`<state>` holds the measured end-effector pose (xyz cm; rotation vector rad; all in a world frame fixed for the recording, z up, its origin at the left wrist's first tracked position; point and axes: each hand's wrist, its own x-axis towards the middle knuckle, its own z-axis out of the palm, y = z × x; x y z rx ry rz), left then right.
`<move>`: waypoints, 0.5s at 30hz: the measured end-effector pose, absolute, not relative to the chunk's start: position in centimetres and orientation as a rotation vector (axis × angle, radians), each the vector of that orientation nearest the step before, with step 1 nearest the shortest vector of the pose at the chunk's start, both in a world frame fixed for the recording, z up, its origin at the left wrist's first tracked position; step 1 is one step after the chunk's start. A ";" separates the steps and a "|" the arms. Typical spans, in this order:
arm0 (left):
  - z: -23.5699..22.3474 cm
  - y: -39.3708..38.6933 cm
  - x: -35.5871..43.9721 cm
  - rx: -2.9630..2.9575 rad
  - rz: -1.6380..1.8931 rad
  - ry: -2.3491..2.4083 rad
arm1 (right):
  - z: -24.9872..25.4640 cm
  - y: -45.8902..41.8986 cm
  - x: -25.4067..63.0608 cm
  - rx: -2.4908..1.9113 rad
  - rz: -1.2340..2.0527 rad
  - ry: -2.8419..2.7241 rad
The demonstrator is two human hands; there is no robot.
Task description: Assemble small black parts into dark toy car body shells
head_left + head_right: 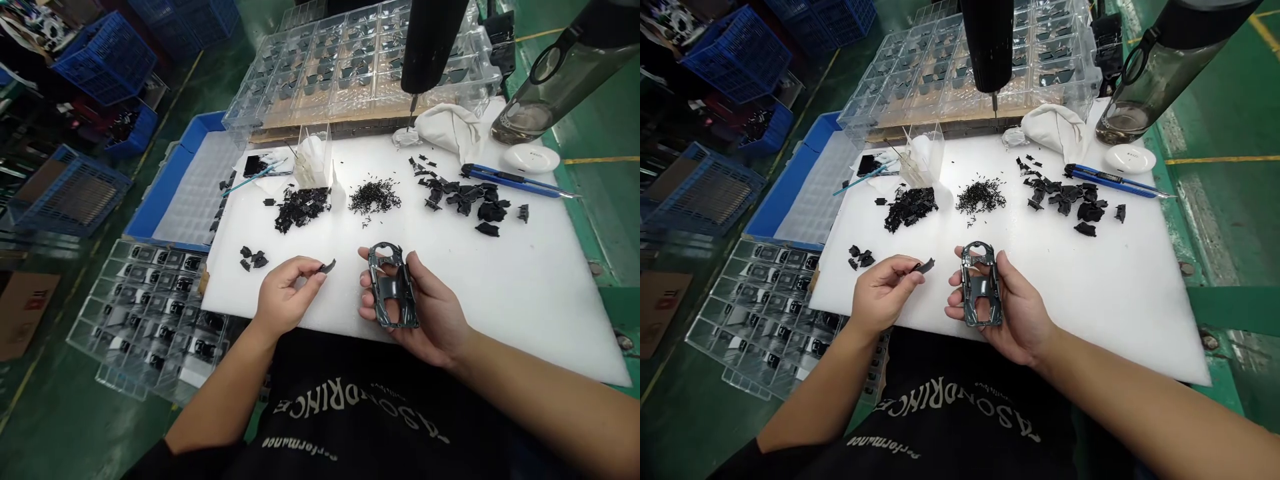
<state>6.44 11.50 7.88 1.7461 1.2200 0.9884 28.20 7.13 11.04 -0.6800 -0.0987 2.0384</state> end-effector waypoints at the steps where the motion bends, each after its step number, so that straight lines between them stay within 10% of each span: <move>1: 7.8 11.5 6.4 1.749 0.984 1.226 | 10.9 7.1 28.2 -0.668 2.037 -0.108; 15: 7.6 11.3 5.9 1.695 1.041 1.226 | 11.0 6.9 27.7 -0.662 1.986 -0.086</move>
